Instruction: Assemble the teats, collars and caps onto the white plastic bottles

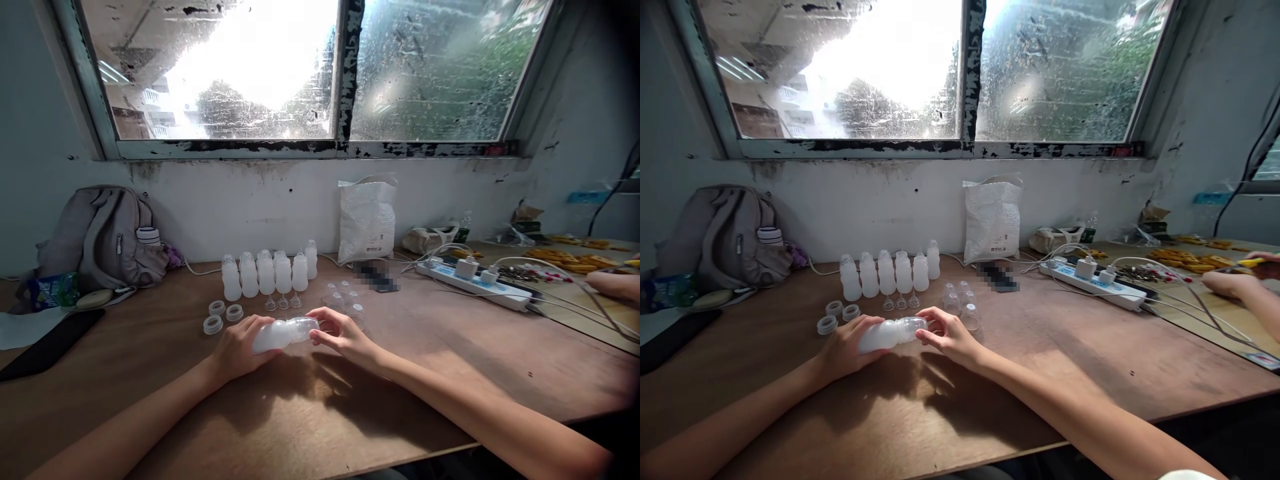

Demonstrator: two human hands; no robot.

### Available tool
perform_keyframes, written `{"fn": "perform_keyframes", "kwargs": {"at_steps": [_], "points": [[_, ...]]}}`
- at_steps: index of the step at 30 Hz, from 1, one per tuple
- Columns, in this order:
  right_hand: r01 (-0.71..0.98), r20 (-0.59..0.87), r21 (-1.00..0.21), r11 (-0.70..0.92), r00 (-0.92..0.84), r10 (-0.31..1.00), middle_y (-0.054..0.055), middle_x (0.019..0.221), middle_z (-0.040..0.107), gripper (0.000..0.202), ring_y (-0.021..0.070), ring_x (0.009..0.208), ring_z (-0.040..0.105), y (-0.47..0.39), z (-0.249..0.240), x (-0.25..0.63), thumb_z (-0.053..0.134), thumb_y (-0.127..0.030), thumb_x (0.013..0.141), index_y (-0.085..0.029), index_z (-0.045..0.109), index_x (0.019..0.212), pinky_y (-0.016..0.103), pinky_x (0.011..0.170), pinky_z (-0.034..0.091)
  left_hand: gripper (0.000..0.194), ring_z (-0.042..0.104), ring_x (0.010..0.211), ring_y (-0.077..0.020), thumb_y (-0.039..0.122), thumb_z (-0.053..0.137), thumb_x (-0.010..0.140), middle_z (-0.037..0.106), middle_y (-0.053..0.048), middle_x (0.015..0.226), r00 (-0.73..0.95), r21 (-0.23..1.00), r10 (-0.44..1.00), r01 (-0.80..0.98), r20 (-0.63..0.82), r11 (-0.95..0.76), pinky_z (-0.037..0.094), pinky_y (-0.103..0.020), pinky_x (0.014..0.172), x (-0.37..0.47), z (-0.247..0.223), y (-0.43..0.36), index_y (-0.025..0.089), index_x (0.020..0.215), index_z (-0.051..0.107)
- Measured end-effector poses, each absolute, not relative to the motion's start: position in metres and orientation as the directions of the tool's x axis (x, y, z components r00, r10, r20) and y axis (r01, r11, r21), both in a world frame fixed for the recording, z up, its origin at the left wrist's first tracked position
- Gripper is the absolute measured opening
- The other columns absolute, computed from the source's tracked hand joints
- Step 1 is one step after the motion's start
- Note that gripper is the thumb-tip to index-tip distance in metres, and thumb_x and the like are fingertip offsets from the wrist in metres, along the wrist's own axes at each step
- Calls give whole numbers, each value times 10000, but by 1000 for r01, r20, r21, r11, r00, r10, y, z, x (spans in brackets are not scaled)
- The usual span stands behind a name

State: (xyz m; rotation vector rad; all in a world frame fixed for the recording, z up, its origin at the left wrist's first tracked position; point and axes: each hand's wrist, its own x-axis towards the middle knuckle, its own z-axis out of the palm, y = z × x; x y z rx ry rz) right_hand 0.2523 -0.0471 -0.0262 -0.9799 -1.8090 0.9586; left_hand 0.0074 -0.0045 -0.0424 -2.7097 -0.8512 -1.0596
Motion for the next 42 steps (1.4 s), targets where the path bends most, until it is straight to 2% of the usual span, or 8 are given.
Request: {"fn": "perform_keyframes", "kwargs": {"at_steps": [8,16,23,28,36,42], "points": [[93,343,-908,409,-399,851,48,946,563,358,150,850,562,-47,-28,250,615,-328,731,-176,491,1031,300,767,478,432,591,830,-184,421,582,711,615,-36,942,606,141,470,509,642,-849,484,-287,690,6,-43,-3,219,1077,471],[135,350,-889,437,-415,840,79,876,622,394,176,796,608,-43,-39,257,662,-300,683,-131,525,1011,331,733,503,444,594,742,-157,426,594,696,601,-43,893,616,191,473,467,630,-863,485,-252,637,8,-43,-15,194,1063,496],[161,432,-838,521,-387,815,65,842,630,310,170,743,626,-47,-38,255,673,-249,666,-152,564,940,320,693,531,469,581,677,-159,435,604,674,579,-63,842,591,138,411,451,694,-882,483,-260,581,9,-50,-17,188,1057,492],[140,435,-844,517,-384,814,50,838,616,243,159,698,627,-54,-34,248,675,-249,661,-160,577,864,301,656,546,450,564,641,-157,402,627,654,580,-65,800,610,128,332,354,719,-926,476,-262,545,7,-46,-17,169,1023,516],[111,457,-834,540,-408,790,80,922,612,298,179,793,624,-53,-29,249,663,-230,683,-161,572,959,320,716,539,469,584,679,-170,361,646,643,595,-72,818,537,144,317,340,782,-929,500,-275,582,9,-45,-20,163,1044,507],[16,393,-900,435,-400,828,78,884,640,381,182,774,622,-44,-35,250,696,-227,646,-159,587,1004,326,710,527,435,593,724,-185,337,634,668,607,-82,867,523,128,300,338,798,-932,500,-287,619,9,-49,-20,171,1044,493]]}}
